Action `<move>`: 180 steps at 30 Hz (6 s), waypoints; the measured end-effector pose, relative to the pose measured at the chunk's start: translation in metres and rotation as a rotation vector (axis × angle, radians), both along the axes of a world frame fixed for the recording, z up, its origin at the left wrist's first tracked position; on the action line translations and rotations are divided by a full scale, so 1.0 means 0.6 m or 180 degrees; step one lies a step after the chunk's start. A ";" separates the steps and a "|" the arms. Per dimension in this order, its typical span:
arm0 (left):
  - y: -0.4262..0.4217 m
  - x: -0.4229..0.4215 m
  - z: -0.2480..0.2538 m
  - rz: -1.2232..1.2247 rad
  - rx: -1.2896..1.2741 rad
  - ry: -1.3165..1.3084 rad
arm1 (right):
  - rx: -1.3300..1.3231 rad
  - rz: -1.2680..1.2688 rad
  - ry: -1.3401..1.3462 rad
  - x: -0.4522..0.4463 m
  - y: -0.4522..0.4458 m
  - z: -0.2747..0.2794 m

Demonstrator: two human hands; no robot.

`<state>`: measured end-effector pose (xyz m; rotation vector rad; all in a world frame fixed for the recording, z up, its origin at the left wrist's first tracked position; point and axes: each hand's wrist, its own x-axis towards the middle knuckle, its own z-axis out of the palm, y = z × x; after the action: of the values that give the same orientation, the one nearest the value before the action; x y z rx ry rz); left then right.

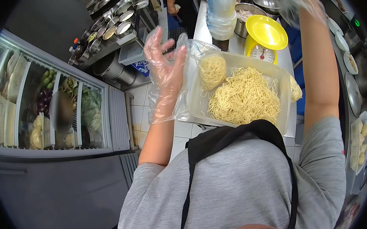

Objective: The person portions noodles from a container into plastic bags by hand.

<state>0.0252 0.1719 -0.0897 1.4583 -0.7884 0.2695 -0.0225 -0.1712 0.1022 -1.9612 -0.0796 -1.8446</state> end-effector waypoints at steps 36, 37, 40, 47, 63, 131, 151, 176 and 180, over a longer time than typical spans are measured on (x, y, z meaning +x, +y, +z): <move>-0.072 -0.054 -0.036 -0.0027 0.0997 -0.1448 | 0.0326 0.0127 0.5274 -0.154 0.243 -0.438; -0.068 -0.056 -0.039 -0.0022 0.1000 -0.1377 | 0.0306 0.0137 0.5278 -0.147 0.228 -0.472; -0.054 -0.057 -0.048 -0.0004 0.1007 -0.1279 | 0.0372 0.0191 0.4554 -0.141 0.199 -0.542; -0.032 -0.040 -0.056 0.0135 0.0928 -0.1331 | 0.0694 0.0697 0.3741 -0.256 0.184 -0.373; -0.035 -0.053 -0.055 -0.0098 0.0865 -0.1227 | -0.0861 -0.0091 0.5278 -0.171 0.265 -0.484; -0.145 -0.204 -0.147 -0.1889 0.1761 -0.1104 | 0.1432 -0.0324 0.5025 -0.289 0.260 -0.414; -0.133 -0.164 -0.046 -0.2575 0.0577 0.2047 | 0.2418 0.1190 0.2550 -0.337 0.240 -0.420; -0.070 -0.156 -0.120 -0.1775 0.1532 -0.0314 | 0.1361 0.0470 0.3661 -0.261 0.211 -0.492; -0.058 -0.144 -0.138 -0.1074 0.2043 -0.0513 | 0.1385 0.0650 0.3254 -0.276 0.199 -0.444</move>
<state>-0.0612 0.1369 -0.1727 1.8738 -1.3141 -0.1444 -0.1879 -0.0518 -0.1640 -2.1995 0.3828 -0.5145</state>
